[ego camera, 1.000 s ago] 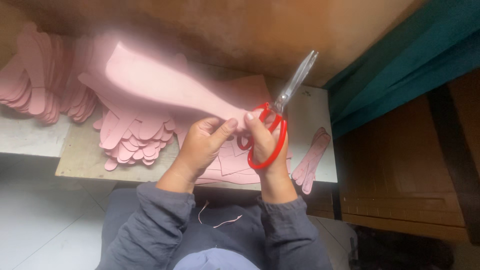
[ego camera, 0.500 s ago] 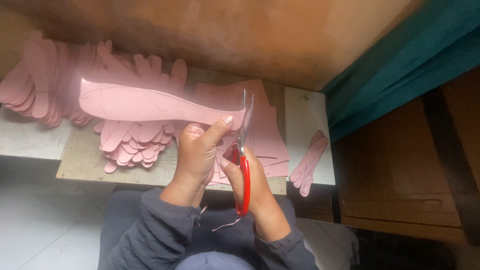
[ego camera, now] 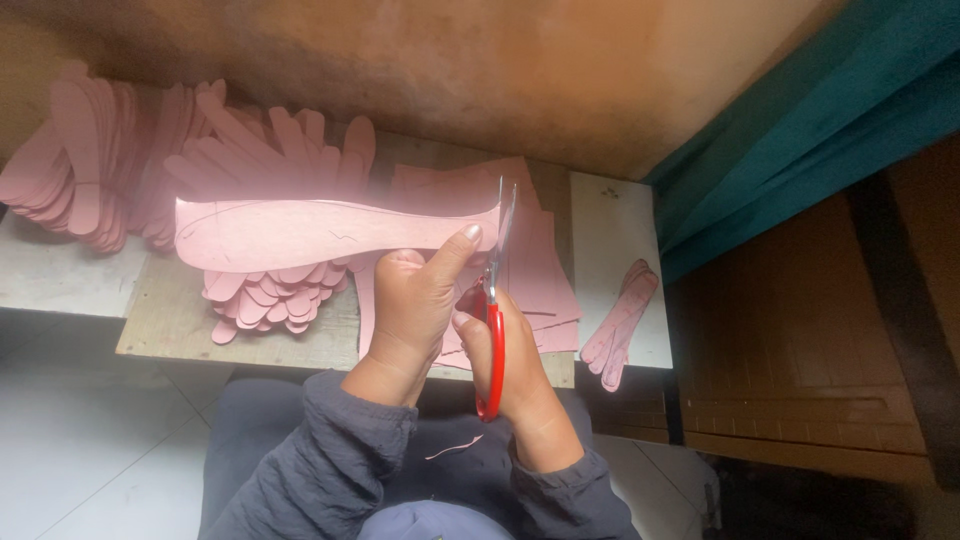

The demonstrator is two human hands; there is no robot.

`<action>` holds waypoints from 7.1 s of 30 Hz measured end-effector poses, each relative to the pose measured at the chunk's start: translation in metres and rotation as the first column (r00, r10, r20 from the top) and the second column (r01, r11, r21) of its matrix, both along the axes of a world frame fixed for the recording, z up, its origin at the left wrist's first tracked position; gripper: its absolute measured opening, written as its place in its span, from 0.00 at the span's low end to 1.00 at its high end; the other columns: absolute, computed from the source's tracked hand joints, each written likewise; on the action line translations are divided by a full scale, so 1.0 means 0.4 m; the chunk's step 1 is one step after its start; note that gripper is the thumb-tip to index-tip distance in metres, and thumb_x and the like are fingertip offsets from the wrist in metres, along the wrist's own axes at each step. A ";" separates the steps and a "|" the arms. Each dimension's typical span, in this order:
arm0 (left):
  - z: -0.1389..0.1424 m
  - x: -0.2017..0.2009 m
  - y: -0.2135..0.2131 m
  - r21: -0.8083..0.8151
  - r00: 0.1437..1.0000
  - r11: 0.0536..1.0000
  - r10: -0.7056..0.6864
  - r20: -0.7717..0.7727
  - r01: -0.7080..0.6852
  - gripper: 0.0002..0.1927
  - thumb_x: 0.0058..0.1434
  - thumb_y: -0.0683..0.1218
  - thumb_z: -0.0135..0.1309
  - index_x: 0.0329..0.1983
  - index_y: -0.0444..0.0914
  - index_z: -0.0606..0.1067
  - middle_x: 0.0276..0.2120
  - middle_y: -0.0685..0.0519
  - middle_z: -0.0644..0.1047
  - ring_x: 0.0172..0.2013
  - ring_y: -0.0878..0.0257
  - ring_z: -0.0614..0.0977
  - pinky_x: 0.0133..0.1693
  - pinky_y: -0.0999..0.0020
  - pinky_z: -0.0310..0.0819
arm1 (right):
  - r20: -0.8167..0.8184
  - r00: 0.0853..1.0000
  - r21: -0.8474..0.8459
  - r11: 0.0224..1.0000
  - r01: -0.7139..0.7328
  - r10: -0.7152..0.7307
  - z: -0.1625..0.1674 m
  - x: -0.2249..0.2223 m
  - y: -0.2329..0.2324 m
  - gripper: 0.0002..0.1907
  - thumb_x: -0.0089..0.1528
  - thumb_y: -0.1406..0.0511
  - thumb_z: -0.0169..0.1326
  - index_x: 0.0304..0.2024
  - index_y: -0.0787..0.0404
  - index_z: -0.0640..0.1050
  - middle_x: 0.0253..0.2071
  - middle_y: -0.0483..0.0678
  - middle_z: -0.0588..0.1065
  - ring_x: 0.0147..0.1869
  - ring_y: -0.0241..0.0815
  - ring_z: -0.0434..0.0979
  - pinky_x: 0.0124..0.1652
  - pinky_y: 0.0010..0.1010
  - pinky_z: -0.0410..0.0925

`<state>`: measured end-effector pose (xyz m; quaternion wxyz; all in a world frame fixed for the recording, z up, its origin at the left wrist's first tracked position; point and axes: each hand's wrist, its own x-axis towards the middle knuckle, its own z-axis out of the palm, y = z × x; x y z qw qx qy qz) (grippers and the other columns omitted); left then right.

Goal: The person uses red-handled scissors to cut a pink paper sheet along a pre-drawn outline, shaping it into a hand-like form. The finished cutout is placed on a pile of similar pink paper shapes on the table.

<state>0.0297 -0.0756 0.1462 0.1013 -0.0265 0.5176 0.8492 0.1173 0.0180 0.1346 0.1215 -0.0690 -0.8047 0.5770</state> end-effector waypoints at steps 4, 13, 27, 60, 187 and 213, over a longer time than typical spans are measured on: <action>0.008 0.003 -0.001 0.077 0.997 0.995 -0.063 0.049 0.059 0.11 0.56 0.46 0.63 0.21 0.35 0.80 0.17 0.56 0.77 0.16 0.72 0.73 0.19 0.76 0.65 | -0.094 0.995 0.124 0.992 -0.023 0.035 -0.003 -0.002 0.008 0.12 0.63 0.64 0.51 0.44 0.68 0.73 0.39 0.54 0.75 0.43 0.48 0.76 0.45 0.36 0.70; 0.010 -0.004 0.000 0.069 0.997 0.995 -0.071 0.040 0.068 0.15 0.57 0.46 0.64 0.36 0.27 0.82 0.31 0.45 0.84 0.32 0.63 0.85 0.34 0.71 0.79 | -0.040 0.999 0.154 0.988 -0.023 0.029 -0.011 -0.004 0.012 0.12 0.62 0.64 0.52 0.43 0.68 0.73 0.39 0.56 0.75 0.43 0.50 0.77 0.46 0.36 0.70; 0.004 0.007 0.010 0.108 0.999 0.993 -0.046 0.006 0.045 0.15 0.58 0.46 0.63 0.38 0.27 0.81 0.33 0.45 0.84 0.34 0.61 0.86 0.38 0.69 0.80 | -0.107 0.994 0.157 0.988 0.000 0.017 -0.019 0.001 0.008 0.07 0.63 0.67 0.51 0.39 0.66 0.72 0.33 0.51 0.74 0.36 0.42 0.74 0.40 0.33 0.70; -0.022 -0.008 -0.010 0.082 0.990 0.989 -0.114 -0.079 0.121 0.12 0.60 0.43 0.60 0.41 0.29 0.82 0.36 0.48 0.84 0.36 0.64 0.85 0.42 0.70 0.79 | 0.055 0.998 0.092 0.996 -0.014 0.009 -0.041 0.027 0.061 0.07 0.60 0.66 0.51 0.31 0.65 0.74 0.22 0.45 0.68 0.29 0.35 0.66 0.32 0.29 0.65; -0.091 -0.011 -0.036 -0.471 0.834 0.853 -0.082 -0.546 -0.225 0.19 0.74 0.51 0.44 0.29 0.35 0.66 0.18 0.47 0.67 0.20 0.60 0.66 0.26 0.62 0.64 | 0.309 0.939 -0.210 0.974 -0.091 0.154 -0.035 0.056 -0.001 0.09 0.61 0.65 0.49 0.31 0.65 0.72 0.18 0.43 0.67 0.21 0.33 0.65 0.23 0.27 0.62; -0.120 0.002 -0.030 -0.452 0.892 0.877 -0.066 -0.447 -0.162 0.20 0.74 0.53 0.42 0.30 0.35 0.68 0.20 0.48 0.69 0.24 0.62 0.68 0.29 0.63 0.67 | 0.344 0.936 -0.102 0.994 -0.042 0.075 -0.050 0.046 -0.017 0.11 0.60 0.63 0.47 0.29 0.64 0.74 0.17 0.45 0.69 0.20 0.36 0.68 0.23 0.30 0.64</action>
